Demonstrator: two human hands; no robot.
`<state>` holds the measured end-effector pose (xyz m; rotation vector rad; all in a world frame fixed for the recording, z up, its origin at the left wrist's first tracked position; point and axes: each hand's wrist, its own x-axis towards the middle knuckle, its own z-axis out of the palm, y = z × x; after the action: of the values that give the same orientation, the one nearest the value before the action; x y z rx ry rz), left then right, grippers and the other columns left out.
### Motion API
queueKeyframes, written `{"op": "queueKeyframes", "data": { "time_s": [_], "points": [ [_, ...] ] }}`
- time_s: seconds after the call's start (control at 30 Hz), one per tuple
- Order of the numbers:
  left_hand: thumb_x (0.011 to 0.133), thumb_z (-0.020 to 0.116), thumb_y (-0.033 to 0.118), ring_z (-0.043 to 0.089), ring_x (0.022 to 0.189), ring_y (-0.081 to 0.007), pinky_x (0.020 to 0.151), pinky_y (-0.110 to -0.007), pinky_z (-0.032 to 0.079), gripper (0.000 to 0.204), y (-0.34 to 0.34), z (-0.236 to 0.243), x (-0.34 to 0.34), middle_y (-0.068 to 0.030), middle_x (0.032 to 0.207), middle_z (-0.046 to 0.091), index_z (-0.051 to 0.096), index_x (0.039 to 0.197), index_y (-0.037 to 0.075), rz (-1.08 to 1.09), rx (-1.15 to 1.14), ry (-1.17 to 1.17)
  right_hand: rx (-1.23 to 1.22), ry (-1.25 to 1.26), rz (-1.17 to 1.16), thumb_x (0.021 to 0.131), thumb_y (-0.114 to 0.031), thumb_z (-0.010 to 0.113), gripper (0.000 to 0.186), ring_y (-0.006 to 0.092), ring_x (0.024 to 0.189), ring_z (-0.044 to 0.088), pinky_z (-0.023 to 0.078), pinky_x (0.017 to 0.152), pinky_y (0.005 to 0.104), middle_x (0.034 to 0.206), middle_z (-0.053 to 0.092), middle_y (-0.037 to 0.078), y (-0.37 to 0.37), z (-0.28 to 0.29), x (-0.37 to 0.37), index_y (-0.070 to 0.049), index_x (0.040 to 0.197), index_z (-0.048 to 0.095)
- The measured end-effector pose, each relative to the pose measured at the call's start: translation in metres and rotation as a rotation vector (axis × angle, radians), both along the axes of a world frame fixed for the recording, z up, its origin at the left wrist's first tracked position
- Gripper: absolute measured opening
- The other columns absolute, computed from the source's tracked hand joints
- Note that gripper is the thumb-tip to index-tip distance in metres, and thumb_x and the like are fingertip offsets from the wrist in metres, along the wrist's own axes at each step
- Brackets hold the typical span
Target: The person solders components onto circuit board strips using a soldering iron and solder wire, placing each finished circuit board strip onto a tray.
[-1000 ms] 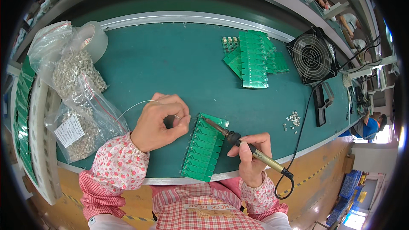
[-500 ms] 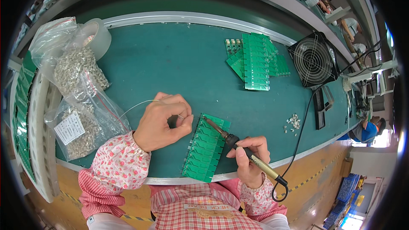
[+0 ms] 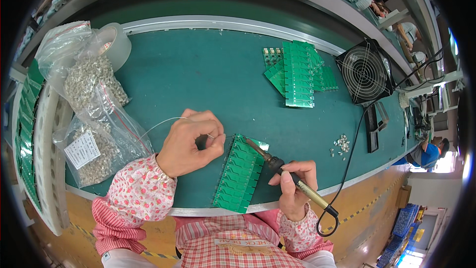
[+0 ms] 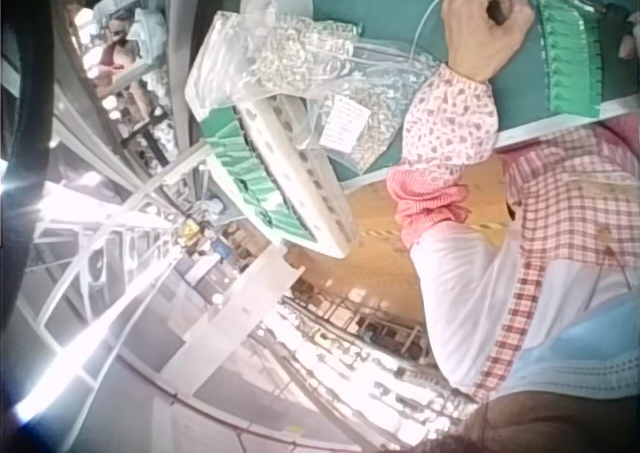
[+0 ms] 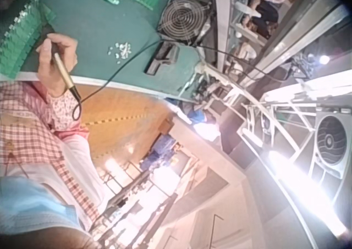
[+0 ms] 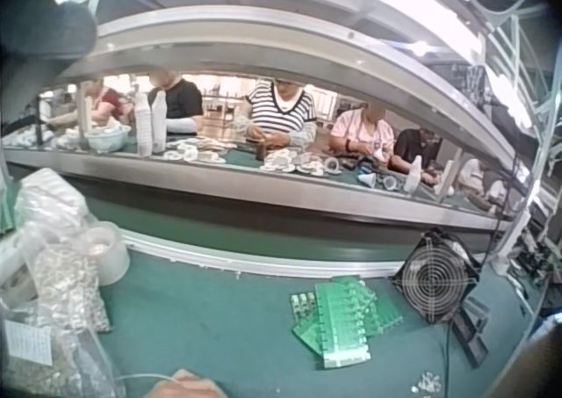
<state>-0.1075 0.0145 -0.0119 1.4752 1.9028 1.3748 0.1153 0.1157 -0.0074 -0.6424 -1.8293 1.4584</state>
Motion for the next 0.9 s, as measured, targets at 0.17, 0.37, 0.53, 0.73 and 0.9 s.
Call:
{"op": "queueKeyframes", "data": {
  "time_s": [0.17, 0.37, 0.53, 0.73, 0.9],
  "points": [
    [0.073, 0.064, 0.006, 0.053, 0.059, -0.019, 0.072, -0.031, 0.037, 0.023, 0.0005, -0.0004, 0.0005, -0.0027, 0.069, 0.057, 0.046, 0.059, 0.006, -0.002, 0.003, 0.001, -0.008, -0.006, 0.009, 0.086, -0.004, 0.06, 0.016, 0.0157, 0.062, 0.064, 0.051, 0.056, 0.0257, 0.077, 0.061, 0.011, 0.0005, 0.0002, -0.0014, 0.004, 0.097, 0.05],
    [0.071, 0.064, 0.002, 0.053, 0.063, -0.0163, 0.076, -0.031, 0.035, 0.019, 0.0006, 0.0002, -0.0001, -0.0023, 0.071, 0.059, 0.048, 0.061, 0.005, -0.04, -0.05, 0.033, -0.006, -0.032, 0.049, 0.086, -0.002, 0.06, 0.015, 0.0161, 0.064, 0.065, 0.051, 0.058, 0.0256, 0.077, 0.062, 0.011, 0.001, 0.0017, -0.0043, 0.004, 0.096, 0.051],
    [0.072, 0.065, 0.003, 0.052, 0.063, -0.018, 0.075, -0.031, 0.034, 0.02, 0.0013, -0.0009, 0.0004, -0.0031, 0.071, 0.059, 0.048, 0.062, 0.005, -0.038, -0.055, 0.066, 0.01, -0.057, 0.049, 0.086, -0.001, 0.06, 0.014, 0.0156, 0.064, 0.065, 0.051, 0.058, 0.0255, 0.076, 0.062, 0.011, 0.0013, 0.0036, -0.0048, 0.004, 0.096, 0.051],
    [0.074, 0.065, 0.004, 0.052, 0.063, -0.0189, 0.074, -0.031, 0.035, 0.02, 0.0013, -0.0015, 0.0009, -0.004, 0.071, 0.059, 0.048, 0.063, 0.005, -0.022, -0.062, 0.073, -0.024, -0.076, 0.036, 0.086, -0.002, 0.06, 0.014, 0.015, 0.064, 0.064, 0.05, 0.058, 0.0252, 0.076, 0.062, 0.01, 0.0006, 0.0048, -0.0051, 0.004, 0.096, 0.051],
    [0.074, 0.066, 0.004, 0.054, 0.063, -0.0197, 0.074, -0.031, 0.035, 0.019, 0.0013, -0.002, 0.0015, -0.0046, 0.071, 0.059, 0.05, 0.064, 0.004, -0.017, -0.054, 0.107, -0.03, -0.074, 0.039, 0.087, -0.003, 0.059, 0.014, 0.0145, 0.063, 0.064, 0.05, 0.058, 0.0249, 0.074, 0.062, 0.009, 0.0003, 0.005, -0.0053, 0.003, 0.096, 0.051]
  ]
}}
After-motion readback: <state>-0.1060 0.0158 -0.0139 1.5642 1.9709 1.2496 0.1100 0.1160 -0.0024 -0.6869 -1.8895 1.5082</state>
